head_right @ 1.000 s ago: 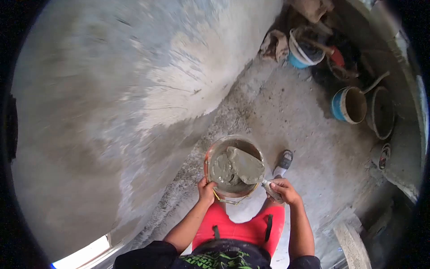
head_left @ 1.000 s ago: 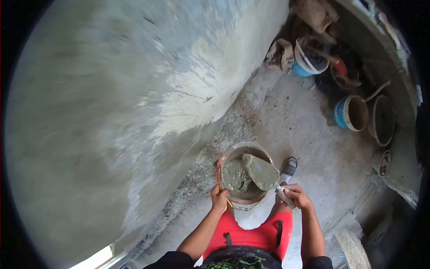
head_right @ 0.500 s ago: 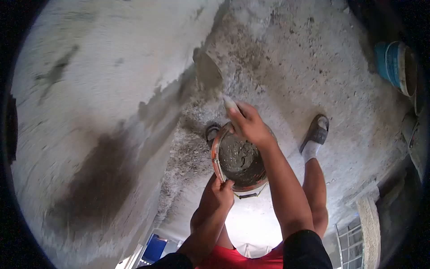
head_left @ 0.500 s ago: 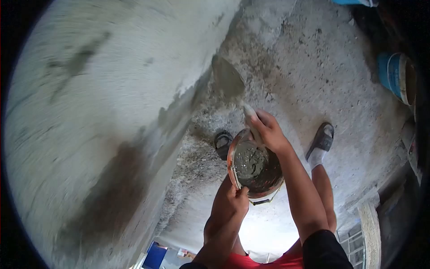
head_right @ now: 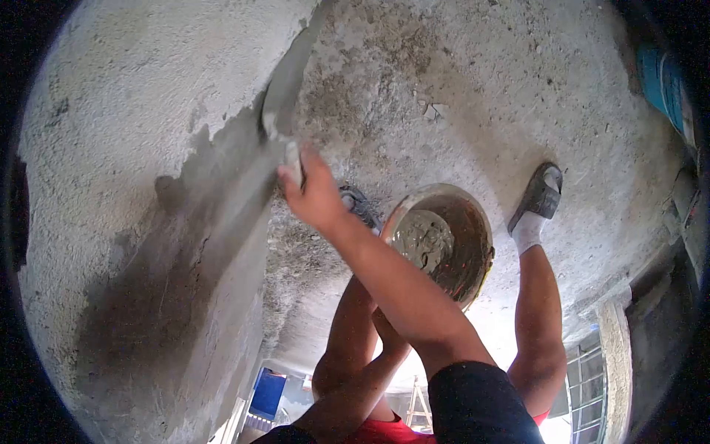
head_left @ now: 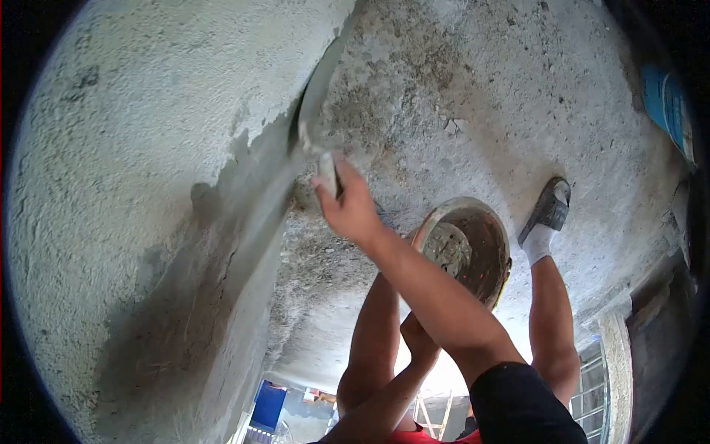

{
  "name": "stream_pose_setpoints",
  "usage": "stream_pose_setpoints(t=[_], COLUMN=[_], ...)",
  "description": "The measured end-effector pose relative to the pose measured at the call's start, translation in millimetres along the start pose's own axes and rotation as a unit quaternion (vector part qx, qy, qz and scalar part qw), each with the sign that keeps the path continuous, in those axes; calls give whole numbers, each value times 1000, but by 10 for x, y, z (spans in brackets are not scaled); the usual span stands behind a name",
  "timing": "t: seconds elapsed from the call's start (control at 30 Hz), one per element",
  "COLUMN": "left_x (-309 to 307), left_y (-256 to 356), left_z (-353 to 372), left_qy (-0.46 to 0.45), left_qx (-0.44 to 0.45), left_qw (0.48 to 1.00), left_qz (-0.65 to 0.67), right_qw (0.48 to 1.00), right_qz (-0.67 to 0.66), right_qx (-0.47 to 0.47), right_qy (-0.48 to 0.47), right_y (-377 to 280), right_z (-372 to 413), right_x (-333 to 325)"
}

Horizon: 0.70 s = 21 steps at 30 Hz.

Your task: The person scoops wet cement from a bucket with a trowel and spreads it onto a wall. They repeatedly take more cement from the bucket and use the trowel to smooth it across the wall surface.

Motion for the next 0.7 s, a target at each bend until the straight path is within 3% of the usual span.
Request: stream_pose_setpoints(t=[0.03,0.1,0.13,0.17,0.2,0.27,0.37,0.47,0.53,0.6,0.63,0.7], left_x=[8,28,56,107,105,143,184,236,228,187,155,155], left_y=[-80,-140,-116,-104,-11,34,21,-165,-123,-142,-339,-1139], left_z=[27,78,55,54,28,17,8,43,77,112,159,448], left_qy=[85,52,22,60,61,41,53,45,40,146,145,119], left_qx=[-5,-7,-4,-19,-21,-113,-102,-82,-56,-190,-190,-224], left_qw=[993,996,998,992,992,987,985,984,982,906,906,781], left_qz=[86,67,53,112,110,107,132,153,175,349,348,570], right_qw=[999,997,1000,998,998,994,994,997,997,998,997,997], right_qz=[14,26,-3,-33,-34,-35,-43,24,-55,-54,-58,-75], right_qx=[-37,-69,-17,35,38,97,87,12,55,7,-42,-6], right_qy=[15,32,-2,-37,-37,22,45,76,7,19,30,18], right_y=[-63,-152,-135,-107,-103,6,4,-146,-222,-281,-335,-242], right_z=[203,461,521,549,490,123,-456,-578,-391,10,183,399], right_x=[-11,-123,-284,-384,-447,-630,-597,-313,-125,-137,-135,-260])
Point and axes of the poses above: each hand's wrist, its own z-axis away from the middle knuckle, its own x-axis out of the palm, y = z × x, the point moved 6 cm from there along -z, towards the middle knuckle, and after that the axes turned 9 degrees about x, right-handed, at the moved point
